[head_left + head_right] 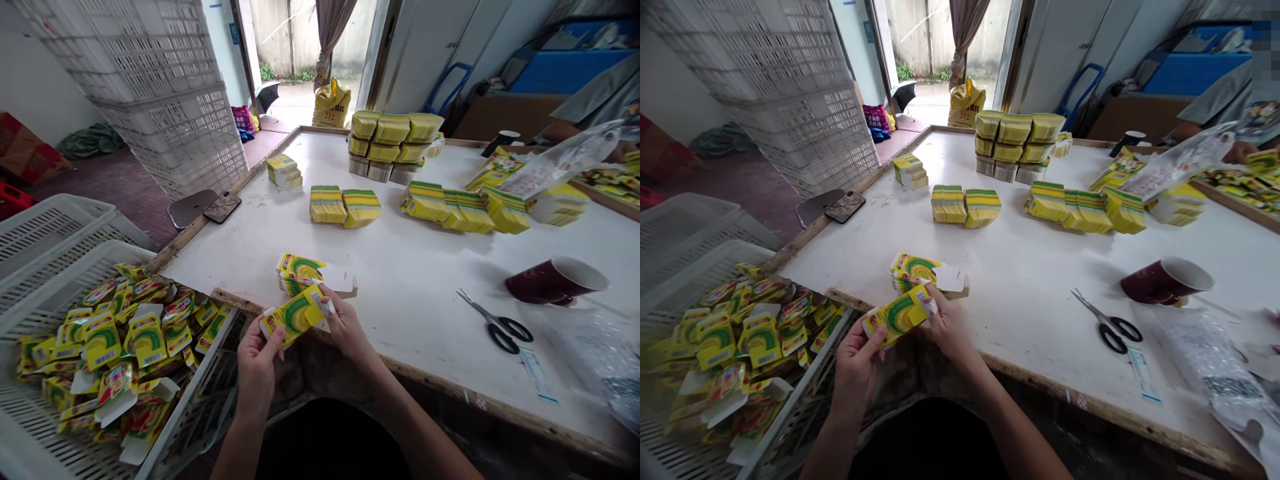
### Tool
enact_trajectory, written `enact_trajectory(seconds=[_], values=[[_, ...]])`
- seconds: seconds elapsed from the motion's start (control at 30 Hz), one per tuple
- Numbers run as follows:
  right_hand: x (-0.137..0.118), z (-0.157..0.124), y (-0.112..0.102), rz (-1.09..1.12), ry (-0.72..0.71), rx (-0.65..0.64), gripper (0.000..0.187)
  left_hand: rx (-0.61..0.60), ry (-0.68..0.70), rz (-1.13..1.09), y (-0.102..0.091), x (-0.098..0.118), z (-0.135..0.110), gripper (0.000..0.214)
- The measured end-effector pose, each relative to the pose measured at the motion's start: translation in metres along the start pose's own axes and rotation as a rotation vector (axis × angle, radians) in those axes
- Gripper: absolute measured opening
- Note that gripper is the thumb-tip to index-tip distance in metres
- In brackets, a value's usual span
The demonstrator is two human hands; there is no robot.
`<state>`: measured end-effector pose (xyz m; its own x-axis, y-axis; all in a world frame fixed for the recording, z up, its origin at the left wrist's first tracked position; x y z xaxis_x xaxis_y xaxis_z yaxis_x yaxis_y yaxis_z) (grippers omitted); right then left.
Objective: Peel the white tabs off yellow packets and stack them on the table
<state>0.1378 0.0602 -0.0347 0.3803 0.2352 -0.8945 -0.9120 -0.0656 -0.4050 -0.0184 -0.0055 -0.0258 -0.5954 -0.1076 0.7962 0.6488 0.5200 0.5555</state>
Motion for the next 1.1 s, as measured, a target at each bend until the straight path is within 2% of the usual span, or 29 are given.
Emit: enact_trajectory(seconds=[0.07,0.17,0.27,0.33,0.4,0.53,0.73,0.87,0.93,1.07,1.1], values=[[-0.001,0.011,-0.004,-0.093,-0.043,-0.025,0.041,0.142,0.103,-0.150,-0.012,0.019,0.016,0.028],[0.001,0.033,-0.013,-0.302,-0.070,0.016,0.038,0.340,0.234,-0.308,-0.043,0.051,0.044,0.018],[0.003,0.050,-0.016,-0.461,-0.058,0.018,0.037,0.473,0.163,-0.355,-0.074,0.065,0.062,0.018],[0.004,0.056,-0.013,-0.560,-0.052,-0.018,0.037,0.517,0.081,-0.354,-0.086,0.060,0.065,0.020],[0.004,0.058,-0.008,-0.637,-0.047,-0.050,0.038,0.523,0.004,-0.348,-0.089,0.047,0.063,0.016],[0.003,0.057,-0.002,-0.723,-0.042,-0.075,0.042,0.466,-0.078,-0.354,-0.073,0.021,0.058,0.003],[0.003,0.057,0.000,-0.656,-0.022,-0.020,0.045,0.288,-0.066,-0.341,-0.040,0.008,0.046,0.018],[0.002,0.052,-0.002,-0.483,-0.021,0.023,0.046,0.194,-0.060,-0.306,-0.027,0.002,0.033,0.029],[-0.004,0.044,-0.002,-0.366,-0.035,0.003,0.045,0.152,-0.061,-0.294,-0.019,-0.001,0.026,0.038],[-0.024,0.014,0.011,-0.119,-0.094,-0.148,0.042,-0.017,-0.006,-0.317,0.005,-0.002,0.014,0.049],[-0.029,0.006,0.017,0.053,-0.096,-0.229,0.041,-0.057,0.011,-0.322,0.011,-0.001,0.012,0.049]])
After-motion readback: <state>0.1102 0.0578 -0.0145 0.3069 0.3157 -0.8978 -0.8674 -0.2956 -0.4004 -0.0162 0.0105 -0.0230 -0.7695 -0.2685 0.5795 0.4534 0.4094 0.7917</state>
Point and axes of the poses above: each hand's wrist, its own z-axis towards the middle knuckle, its own y-axis out of the palm, x = y × z, the point moved 1 cm from there along z, towards the middle knuckle, and after that the axes turned 11 degrees about -z, right-handed, at the moved point
